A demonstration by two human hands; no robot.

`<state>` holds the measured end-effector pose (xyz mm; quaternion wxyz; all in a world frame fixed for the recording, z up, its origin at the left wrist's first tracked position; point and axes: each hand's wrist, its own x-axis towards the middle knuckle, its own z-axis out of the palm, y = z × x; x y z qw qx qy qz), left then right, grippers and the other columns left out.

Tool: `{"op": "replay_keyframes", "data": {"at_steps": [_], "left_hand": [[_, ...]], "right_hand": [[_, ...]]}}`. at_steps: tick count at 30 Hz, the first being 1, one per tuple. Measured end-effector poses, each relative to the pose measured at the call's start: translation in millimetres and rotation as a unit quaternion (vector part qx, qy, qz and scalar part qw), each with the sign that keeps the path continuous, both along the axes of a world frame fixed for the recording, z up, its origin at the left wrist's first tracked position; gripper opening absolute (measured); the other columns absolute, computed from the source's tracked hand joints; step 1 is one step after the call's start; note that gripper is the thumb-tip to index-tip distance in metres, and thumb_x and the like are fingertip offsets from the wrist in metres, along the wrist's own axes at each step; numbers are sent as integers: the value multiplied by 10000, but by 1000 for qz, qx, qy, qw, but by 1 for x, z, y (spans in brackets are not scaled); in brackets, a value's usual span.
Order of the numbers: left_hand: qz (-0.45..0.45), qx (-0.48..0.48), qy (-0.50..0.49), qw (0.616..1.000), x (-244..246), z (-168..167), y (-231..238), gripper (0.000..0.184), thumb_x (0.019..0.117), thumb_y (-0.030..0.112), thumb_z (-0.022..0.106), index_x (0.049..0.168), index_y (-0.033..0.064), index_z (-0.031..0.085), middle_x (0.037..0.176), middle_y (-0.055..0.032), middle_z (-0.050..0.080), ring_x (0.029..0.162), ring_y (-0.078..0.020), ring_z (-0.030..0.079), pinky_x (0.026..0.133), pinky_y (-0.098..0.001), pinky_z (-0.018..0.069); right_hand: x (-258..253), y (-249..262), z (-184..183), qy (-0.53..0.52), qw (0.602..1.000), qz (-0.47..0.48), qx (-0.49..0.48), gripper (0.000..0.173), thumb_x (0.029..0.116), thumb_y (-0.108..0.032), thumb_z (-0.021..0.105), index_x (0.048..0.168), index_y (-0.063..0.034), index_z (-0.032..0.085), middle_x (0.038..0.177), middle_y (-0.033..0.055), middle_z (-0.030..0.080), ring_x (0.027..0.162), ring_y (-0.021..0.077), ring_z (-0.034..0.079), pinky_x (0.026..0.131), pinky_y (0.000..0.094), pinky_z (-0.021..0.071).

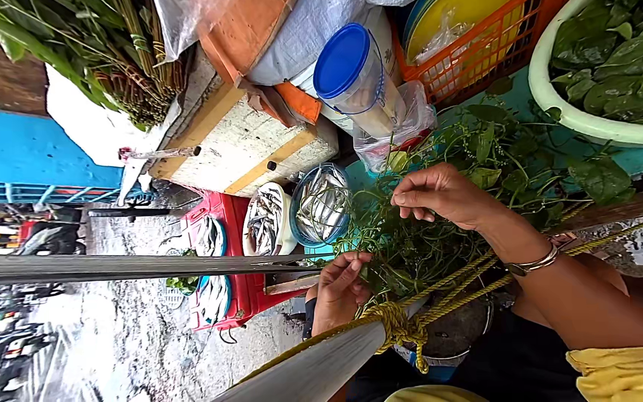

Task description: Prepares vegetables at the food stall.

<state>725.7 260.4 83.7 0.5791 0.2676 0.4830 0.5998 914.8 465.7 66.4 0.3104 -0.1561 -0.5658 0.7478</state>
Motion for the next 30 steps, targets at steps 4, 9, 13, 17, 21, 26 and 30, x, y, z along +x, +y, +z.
{"op": "replay_keyframes", "data": {"at_steps": [4, 9, 13, 17, 21, 26, 30], "left_hand": [[-22, 4, 112, 993, 0, 0, -9, 163, 998, 92, 618, 1111, 47, 727, 917, -20, 735, 602, -23, 612, 540, -194, 527], [-106, 43, 385, 916, 21, -20, 1, 124, 945, -3, 626, 1025, -73, 689, 947, -46, 668, 786, -12, 628, 715, -183, 556], [-164, 82, 420, 889, 20, -24, 11, 128, 954, 18, 631, 981, -91, 693, 913, -97, 653, 783, -32, 614, 708, -171, 536], [-236, 131, 400, 876, 11, -28, 19, 132, 957, 11, 641, 976, -105, 703, 907, -139, 672, 824, -70, 623, 764, -193, 525], [-291, 125, 285, 905, 8, -34, 24, 99, 981, 16, 630, 1006, -61, 689, 956, -53, 654, 887, -45, 622, 815, -217, 538], [-319, 110, 261, 904, 8, -31, 26, 87, 993, 19, 614, 1015, -35, 679, 945, -25, 653, 871, -31, 616, 798, -208, 534], [-332, 114, 260, 900, 7, -31, 28, 85, 993, 18, 611, 1014, -36, 675, 948, -29, 649, 872, -32, 611, 797, -207, 530]], "right_hand": [[-5, -2, -1, -55, 998, -23, 13, 191, 999, -4, 600, 1145, -25, 722, 774, 48, 677, 580, 77, 571, 493, 177, 449], [-10, 3, -5, -68, 993, -21, 99, 167, 998, -22, 568, 968, -49, 730, 841, 19, 711, 612, 40, 581, 532, 173, 458], [-13, -1, 0, -105, 945, -35, 308, 64, 910, -57, 685, 929, -65, 746, 914, 61, 665, 797, 144, 633, 706, 326, 543], [-31, -16, 1, -155, 895, 30, 418, 121, 918, -169, 752, 993, -74, 762, 948, 89, 638, 848, 222, 642, 736, 408, 571], [-47, -27, -12, -202, 842, 94, 491, 159, 932, -177, 737, 1006, -38, 755, 1049, 131, 627, 1028, 295, 625, 769, 453, 558], [-46, -28, -16, -208, 816, 129, 524, 147, 965, -119, 667, 1056, -112, 782, 1049, 112, 642, 1030, 281, 630, 763, 434, 547], [-46, -33, -17, -226, 803, 123, 537, 106, 978, -89, 638, 950, -31, 721, 1051, 145, 642, 1023, 308, 646, 748, 451, 547]]}}
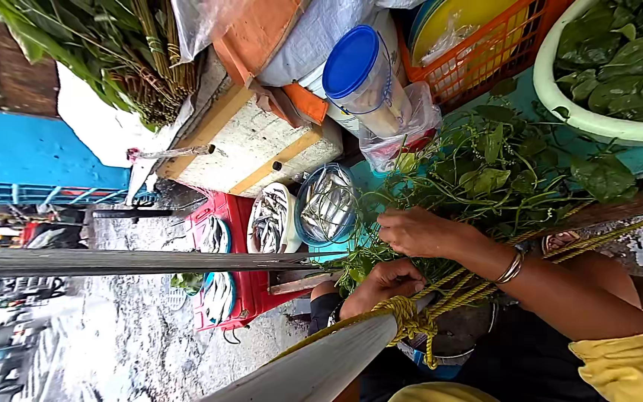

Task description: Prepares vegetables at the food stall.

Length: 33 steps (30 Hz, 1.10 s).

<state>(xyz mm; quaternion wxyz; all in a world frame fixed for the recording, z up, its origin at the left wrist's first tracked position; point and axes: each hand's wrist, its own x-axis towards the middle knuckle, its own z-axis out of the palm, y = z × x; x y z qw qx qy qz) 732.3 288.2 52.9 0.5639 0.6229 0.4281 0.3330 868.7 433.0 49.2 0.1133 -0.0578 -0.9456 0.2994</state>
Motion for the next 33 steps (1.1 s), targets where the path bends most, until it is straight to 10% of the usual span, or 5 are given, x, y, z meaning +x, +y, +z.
{"op": "replay_keyframes", "data": {"at_steps": [12, 17, 22, 27, 33], "left_hand": [[40, 5, -30, 999, 2, -4, -5, 69, 980, 6, 625, 1010, -18, 683, 965, -17, 662, 887, -34, 626, 800, -211, 543], [136, 55, 108, 983, -5, 0, -12, 111, 981, 51, 621, 989, -48, 669, 909, -43, 654, 772, -22, 614, 707, -187, 544], [277, 101, 355, 887, -22, 29, -5, 196, 1007, 155, 588, 1007, 4, 713, 892, -40, 684, 702, -30, 624, 638, -194, 544], [354, 152, 461, 799, -29, 51, 23, 388, 999, 220, 606, 1309, -14, 603, 1131, -197, 622, 862, -237, 656, 694, -404, 569], [226, 184, 406, 866, -20, 54, 77, 253, 1028, 111, 556, 1201, -44, 656, 1157, -185, 673, 1010, -240, 695, 893, -423, 590]], "right_hand": [[7, 10, 3, 188, 964, -74, -173, 136, 912, -44, 633, 788, 10, 647, 835, 126, 602, 776, 241, 622, 675, 410, 535], [34, 45, 10, 309, 799, -171, -487, 147, 986, -118, 544, 962, -33, 660, 824, -4, 632, 568, 38, 526, 516, 225, 476], [50, 67, 4, 358, 651, -209, -636, 237, 1054, -130, 420, 914, -74, 603, 832, 55, 727, 568, 99, 655, 456, 218, 527], [50, 72, 2, 347, 677, -244, -602, 93, 1028, -46, 534, 964, -35, 602, 766, 70, 718, 549, 112, 664, 453, 225, 538], [46, 70, -3, 250, 746, -262, -559, 76, 993, -16, 602, 977, -24, 676, 760, 33, 679, 522, 58, 575, 442, 183, 464]]}}
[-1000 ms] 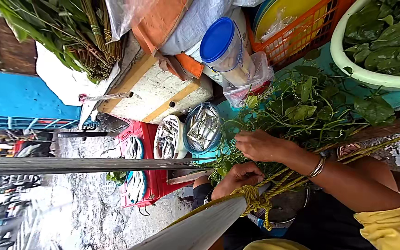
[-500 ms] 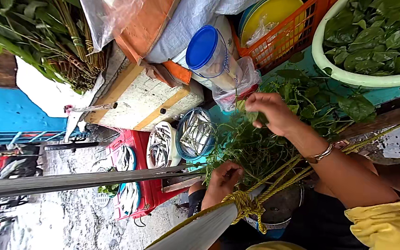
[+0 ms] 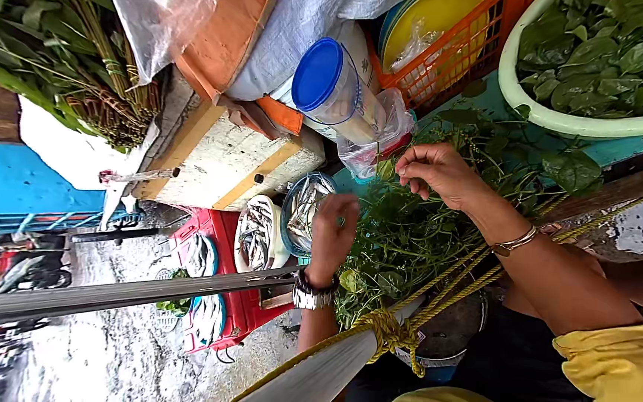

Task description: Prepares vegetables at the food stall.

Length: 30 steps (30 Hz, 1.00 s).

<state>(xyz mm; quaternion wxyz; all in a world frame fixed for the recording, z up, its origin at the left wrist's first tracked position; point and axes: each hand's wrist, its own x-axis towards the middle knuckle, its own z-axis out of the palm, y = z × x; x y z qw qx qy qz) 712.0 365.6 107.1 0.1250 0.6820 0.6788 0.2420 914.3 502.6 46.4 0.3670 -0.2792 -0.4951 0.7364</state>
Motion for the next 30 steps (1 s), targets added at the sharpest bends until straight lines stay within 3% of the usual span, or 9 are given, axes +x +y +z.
{"op": "replay_keyframes", "data": {"at_steps": [3, 5, 8, 13, 18, 22, 24, 26, 30], "left_hand": [[-78, -181, 18, 980, -11, -19, 28, 245, 979, 77, 634, 1194, -33, 667, 1167, -189, 687, 1019, -290, 700, 920, -487, 574], [-54, -304, 41, 950, -18, -27, 41, 372, 935, 94, 718, 1275, -25, 621, 1194, -224, 675, 1070, -363, 678, 953, -564, 535], [-23, -349, 59, 935, -25, -34, 43, 418, 911, 83, 745, 1278, -29, 578, 1084, -247, 683, 974, -390, 684, 859, -581, 545], [-61, -287, 65, 954, -42, -44, 40, 201, 951, 92, 693, 1083, -58, 679, 1018, -233, 682, 936, -369, 681, 856, -572, 541], [-27, -169, -41, 984, -38, -22, 10, 116, 963, 75, 680, 1033, -18, 673, 943, -129, 681, 782, -196, 654, 716, -382, 566], [-6, -106, -193, 975, -43, -19, -13, 32, 961, 87, 659, 959, 55, 655, 870, -22, 649, 740, -88, 616, 666, -262, 545], [2, -92, -268, 959, -42, -20, -21, 7, 951, 91, 660, 950, 91, 667, 874, 13, 651, 777, -73, 623, 716, -265, 557], [12, -80, -327, 942, -43, -23, -27, 24, 938, 102, 665, 948, 112, 685, 880, 24, 661, 787, -70, 628, 735, -266, 558], [7, -72, -391, 918, -45, -32, -28, 18, 935, 151, 698, 946, 137, 703, 886, 25, 663, 790, -67, 628, 738, -259, 558]], "right_hand": [[0, -1, -2, -18, 1000, 13, 18, 75, 991, 5, 602, 961, -14, 669, 744, 31, 664, 507, 54, 556, 434, 176, 446], [0, -1, -2, -38, 999, 16, 33, 68, 990, -1, 605, 958, -9, 665, 751, 40, 657, 510, 61, 553, 437, 179, 446], [0, -3, -3, -73, 996, 33, 50, 61, 991, -25, 620, 955, -11, 668, 752, 54, 658, 525, 77, 559, 456, 198, 447], [-3, -3, -5, -114, 987, 57, 93, 59, 984, -31, 625, 947, -10, 666, 785, 69, 653, 552, 92, 565, 480, 222, 456], [-3, -3, -8, -139, 977, 69, 149, 69, 983, -67, 639, 970, -21, 688, 826, 80, 671, 583, 123, 596, 517, 275, 502], [-2, -6, -1, -112, 976, 80, 168, 47, 972, -59, 664, 986, -47, 708, 844, 49, 684, 581, 89, 584, 498, 241, 476], [-1, -8, 1, -100, 970, 84, 205, 59, 960, -67, 681, 985, -63, 735, 867, 28, 704, 650, 74, 608, 575, 247, 503], [-3, -10, -1, -110, 956, 88, 257, 70, 952, -83, 692, 975, -66, 756, 930, 43, 733, 818, 113, 674, 777, 332, 561], [-7, -12, -3, -174, 935, 94, 294, 85, 952, -105, 689, 958, -63, 764, 937, 77, 708, 846, 186, 659, 796, 415, 544]]}}
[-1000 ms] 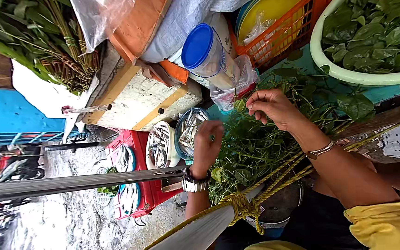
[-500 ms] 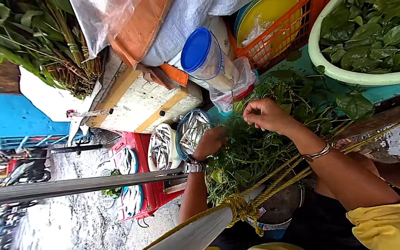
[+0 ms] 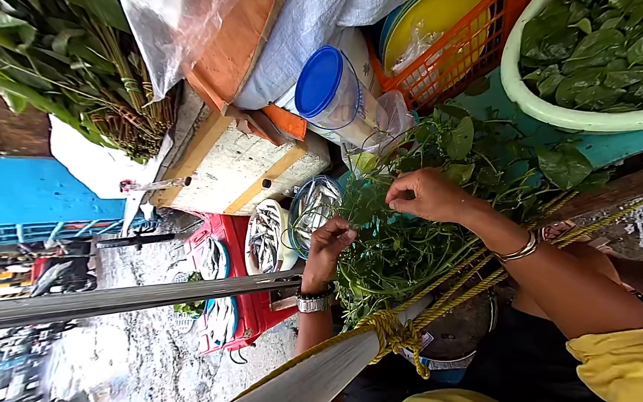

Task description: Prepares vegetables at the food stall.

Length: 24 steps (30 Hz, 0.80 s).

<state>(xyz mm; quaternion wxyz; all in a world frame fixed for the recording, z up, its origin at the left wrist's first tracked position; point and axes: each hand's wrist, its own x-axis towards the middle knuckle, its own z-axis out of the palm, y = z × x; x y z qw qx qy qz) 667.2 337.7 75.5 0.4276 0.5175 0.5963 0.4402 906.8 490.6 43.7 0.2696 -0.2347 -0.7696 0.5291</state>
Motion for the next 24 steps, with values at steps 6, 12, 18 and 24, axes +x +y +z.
{"op": "replay_keyframes", "data": {"at_steps": [6, 12, 18, 24], "left_hand": [[24, -47, -24, 998, 0, 1, 8, 76, 975, 138, 609, 975, 145, 684, 817, 30, 670, 729, -50, 626, 696, -228, 543], [84, -122, -133, 980, -6, -1, 20, 178, 1015, 196, 522, 954, 154, 683, 809, 31, 675, 651, -27, 622, 585, -201, 545], [101, -146, -275, 945, -5, -2, 33, 173, 987, 192, 561, 927, 147, 717, 844, 17, 703, 666, -41, 653, 580, -200, 560], [140, -165, -366, 905, 3, -6, 40, 268, 1017, 186, 468, 922, 97, 702, 807, -21, 685, 699, -106, 667, 617, -256, 573]], "right_hand": [[0, 2, 0, -42, 998, 1, 50, 113, 941, -127, 712, 1019, -66, 765, 915, 101, 668, 808, 230, 624, 749, 451, 527], [0, -10, 4, 30, 996, -30, 79, 124, 942, -116, 688, 1030, -75, 763, 940, 88, 687, 784, 210, 635, 719, 432, 537], [-1, -13, 8, 40, 997, 43, 42, 102, 944, -132, 706, 1012, -78, 760, 938, 62, 713, 790, 164, 642, 740, 385, 540], [1, -12, 8, 67, 988, 131, 36, 90, 930, -98, 722, 988, -79, 788, 922, 51, 725, 797, 116, 660, 750, 306, 559]]}}
